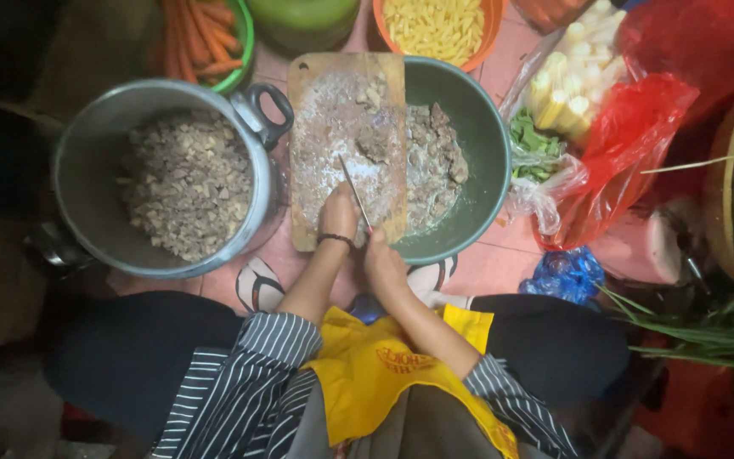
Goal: Chopping cooked meat or offal on a wooden board and transferring it to a pot.
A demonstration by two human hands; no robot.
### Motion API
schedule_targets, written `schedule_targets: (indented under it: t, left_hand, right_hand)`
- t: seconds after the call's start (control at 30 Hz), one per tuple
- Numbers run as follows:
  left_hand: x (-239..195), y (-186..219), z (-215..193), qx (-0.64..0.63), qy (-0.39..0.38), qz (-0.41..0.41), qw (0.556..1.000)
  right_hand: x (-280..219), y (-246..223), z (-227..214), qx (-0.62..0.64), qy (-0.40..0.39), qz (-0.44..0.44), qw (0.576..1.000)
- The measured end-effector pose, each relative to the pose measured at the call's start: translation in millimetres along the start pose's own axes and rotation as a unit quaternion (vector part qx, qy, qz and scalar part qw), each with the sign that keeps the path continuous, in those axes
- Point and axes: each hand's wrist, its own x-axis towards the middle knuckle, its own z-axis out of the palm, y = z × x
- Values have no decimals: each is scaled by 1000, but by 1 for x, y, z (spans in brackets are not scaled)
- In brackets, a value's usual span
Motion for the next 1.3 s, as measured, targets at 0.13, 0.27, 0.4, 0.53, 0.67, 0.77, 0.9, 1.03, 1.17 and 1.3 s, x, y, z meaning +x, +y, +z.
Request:
schedule_targets:
  t: [0.13, 0.27, 0.4, 0.53, 0.67, 0.77, 0.9, 1.03, 1.17, 1.3]
  left_hand:
    - [0, -8, 4, 84, 43, 88, 992]
    - [-9, -1, -1, 88, 54, 91, 991]
    - [-14, 0, 8, 138, 82, 111, 981]
    - [-32, 28, -11, 187, 115, 175, 960]
    - [-16, 0, 5, 220, 41, 230, 947]
    - [-20, 2, -7, 230, 2, 227, 946]
    - [-28, 13, -26, 190, 44, 252, 948]
    - [-28, 18, -29, 177, 40, 255, 950]
    - [-21, 18, -24, 168, 39, 241, 955]
    - [-16, 14, -17, 164, 47, 254, 952]
  right_hand:
    - [-2, -12, -11, 17, 7, 13, 1000]
    - [-49, 8, -25, -28, -91, 59, 994]
    - [-76, 25, -56, -45, -97, 7, 994]
    - [-64, 58, -63, 190, -61, 171, 965]
    - [-55, 55, -77, -71, -38, 38, 996]
    - [-59, 63, -68, -75, -36, 18, 996]
    - [-65, 41, -77, -90, -22, -11, 996]
    - [-68, 33, -82, -111, -14, -38, 993]
    - [-70, 35, -83, -148, -35, -25, 988]
    - [-57, 40, -77, -62, -95, 2, 994]
